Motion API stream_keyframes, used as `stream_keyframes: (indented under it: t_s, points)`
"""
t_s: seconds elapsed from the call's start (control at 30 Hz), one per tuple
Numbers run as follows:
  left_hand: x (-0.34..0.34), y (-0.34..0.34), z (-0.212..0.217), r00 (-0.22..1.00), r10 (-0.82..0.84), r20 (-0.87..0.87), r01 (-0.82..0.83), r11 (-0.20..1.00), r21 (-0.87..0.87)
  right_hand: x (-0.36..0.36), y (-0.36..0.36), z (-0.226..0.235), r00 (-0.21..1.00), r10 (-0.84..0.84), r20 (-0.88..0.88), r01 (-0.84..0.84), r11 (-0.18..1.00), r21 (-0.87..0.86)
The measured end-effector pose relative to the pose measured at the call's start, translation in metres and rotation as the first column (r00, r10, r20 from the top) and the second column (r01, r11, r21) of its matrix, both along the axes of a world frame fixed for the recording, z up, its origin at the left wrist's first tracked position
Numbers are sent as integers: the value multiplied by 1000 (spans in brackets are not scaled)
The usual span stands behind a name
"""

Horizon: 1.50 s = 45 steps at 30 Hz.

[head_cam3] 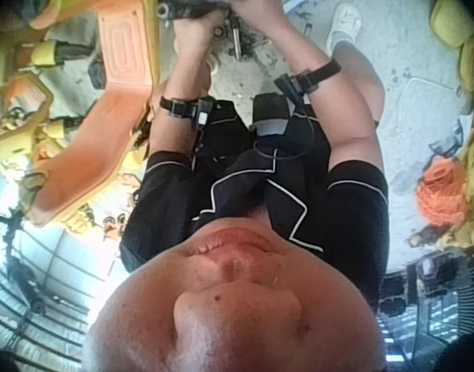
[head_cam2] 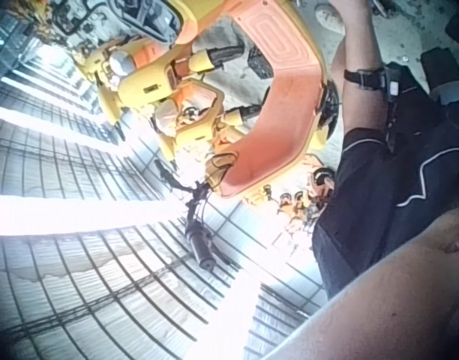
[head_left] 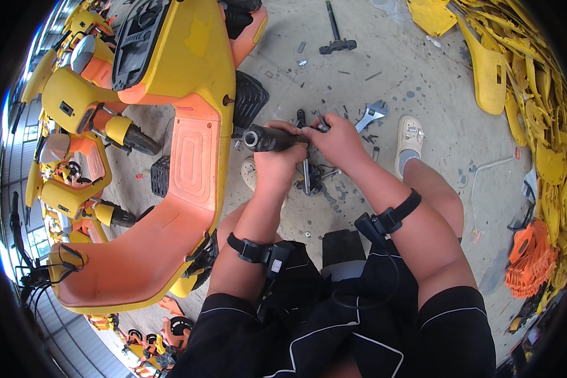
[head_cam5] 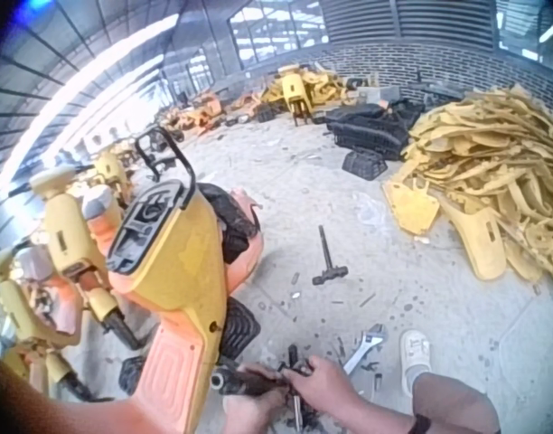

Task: The person sits on a low stool in a workshop and assembles a scooter handlebar stem. They insert a bolt into the stem and tighten it using a wrench, then use a hammer to tap the assembly into place.

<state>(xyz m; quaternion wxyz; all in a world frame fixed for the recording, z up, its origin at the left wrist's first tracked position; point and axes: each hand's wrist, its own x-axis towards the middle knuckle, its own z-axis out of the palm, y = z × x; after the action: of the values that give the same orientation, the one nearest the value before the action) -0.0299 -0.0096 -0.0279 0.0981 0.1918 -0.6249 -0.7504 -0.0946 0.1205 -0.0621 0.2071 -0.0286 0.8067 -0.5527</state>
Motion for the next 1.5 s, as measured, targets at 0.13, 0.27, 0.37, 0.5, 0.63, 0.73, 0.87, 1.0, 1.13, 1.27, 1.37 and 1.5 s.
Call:
stream_keyframes:
  t_s: [0.13,0.27,0.37,0.5,0.63,0.73,0.87,1.0,1.13,1.27,1.37,1.5]
  points:
    - [-2,3,9,999,34,-1,-33,997,73,-5,1,-6,981,8,194,10,996,-92]
    - [-1,-2,1,999,2,-37,-2,1000,-9,-1,1,-6,997,14,77,-7,996,-91]
    - [0,-2,0,999,-6,-31,4,999,-40,-1,1,-7,999,18,-50,-19,1000,-21]
    - [-1,0,8,1000,14,4,-14,1000,-8,-3,0,-5,991,12,137,0,996,-84]
    - [0,-3,1,1000,-6,-28,6,1000,-5,-1,0,-12,978,38,206,-2,985,-175]
    - [1,-3,-1,1000,-12,-24,10,998,-57,0,-1,-14,999,17,39,-12,993,-118]
    - [0,-3,3,1000,2,-5,-2,1000,-18,-2,-3,-12,991,-9,136,26,991,-127]
    - [0,-1,6,999,34,1,-34,998,50,-2,0,-2,905,46,423,83,956,-282]
    - [1,-3,0,1000,-12,-26,12,1000,-1,2,-2,-7,983,-9,185,51,973,-225]
    - [1,-3,1,1000,1,10,-1,1000,6,1,-3,4,982,-16,186,47,985,-163]
    - [-1,-3,7,1000,16,18,-17,998,53,-4,-1,5,870,12,492,125,962,-244]
    - [-1,-3,0,1000,-11,-13,11,1000,-21,-2,-1,-2,957,18,290,57,967,-247]
